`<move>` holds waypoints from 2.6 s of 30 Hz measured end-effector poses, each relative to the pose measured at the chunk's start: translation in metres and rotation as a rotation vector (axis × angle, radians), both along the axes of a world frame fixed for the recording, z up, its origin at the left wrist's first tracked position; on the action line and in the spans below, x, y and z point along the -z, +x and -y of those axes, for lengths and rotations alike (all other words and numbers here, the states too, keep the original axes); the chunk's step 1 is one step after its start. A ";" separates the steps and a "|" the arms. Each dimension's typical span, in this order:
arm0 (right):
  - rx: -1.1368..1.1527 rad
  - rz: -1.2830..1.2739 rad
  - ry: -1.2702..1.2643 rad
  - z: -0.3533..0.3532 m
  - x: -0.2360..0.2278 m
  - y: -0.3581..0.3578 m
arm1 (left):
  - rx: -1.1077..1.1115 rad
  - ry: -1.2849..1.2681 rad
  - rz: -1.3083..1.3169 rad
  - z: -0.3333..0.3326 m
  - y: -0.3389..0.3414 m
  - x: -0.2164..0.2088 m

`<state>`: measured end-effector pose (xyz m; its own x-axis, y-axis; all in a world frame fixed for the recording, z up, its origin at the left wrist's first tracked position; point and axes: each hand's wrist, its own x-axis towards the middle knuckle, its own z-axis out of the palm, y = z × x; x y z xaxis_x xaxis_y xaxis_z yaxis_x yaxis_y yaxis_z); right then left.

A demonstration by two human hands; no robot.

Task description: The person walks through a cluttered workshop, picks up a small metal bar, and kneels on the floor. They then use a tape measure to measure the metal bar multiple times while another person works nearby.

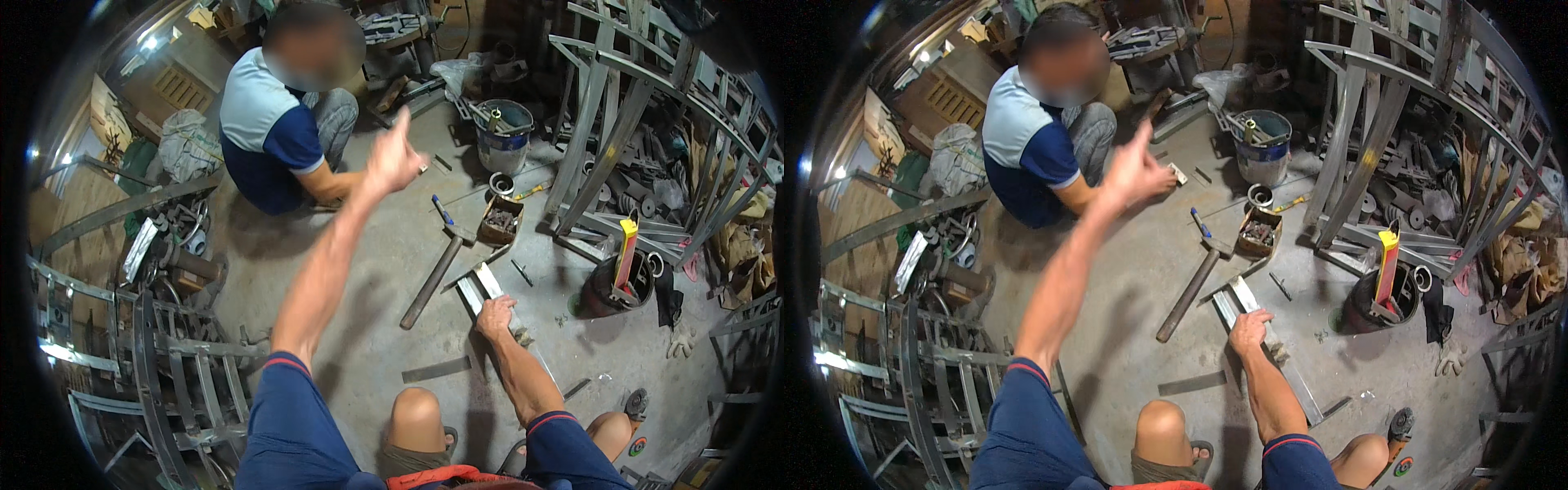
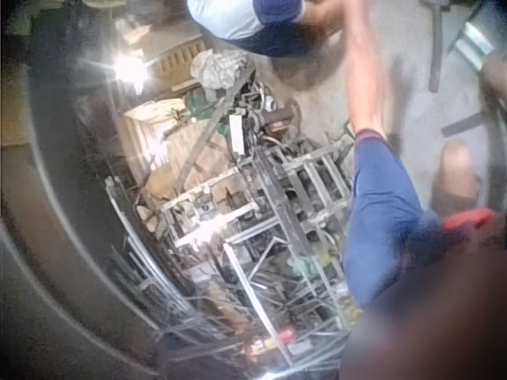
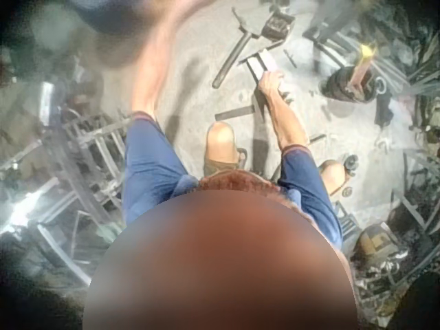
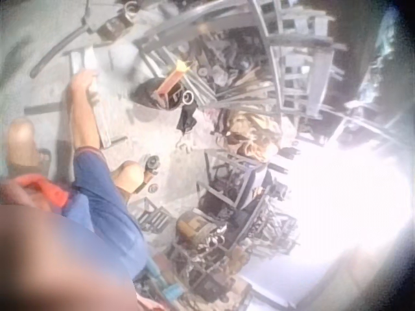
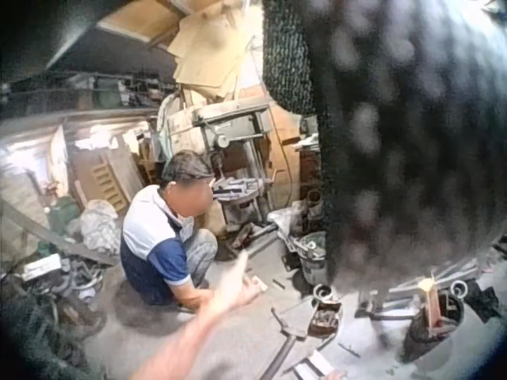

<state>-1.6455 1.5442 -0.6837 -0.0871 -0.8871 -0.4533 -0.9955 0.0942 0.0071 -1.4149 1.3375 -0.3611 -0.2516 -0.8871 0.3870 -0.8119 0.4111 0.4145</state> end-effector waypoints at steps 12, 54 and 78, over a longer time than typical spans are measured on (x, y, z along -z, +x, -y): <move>-0.147 0.068 -0.151 -0.008 0.011 -0.004 | 0.290 0.612 -0.410 0.010 -0.077 -0.013; -0.002 0.235 -0.015 -0.004 -0.013 -0.005 | -1.167 0.741 -0.780 0.073 0.015 0.373; 0.068 0.208 0.025 -0.002 -0.013 -0.001 | -1.054 0.589 -0.406 0.209 0.021 0.365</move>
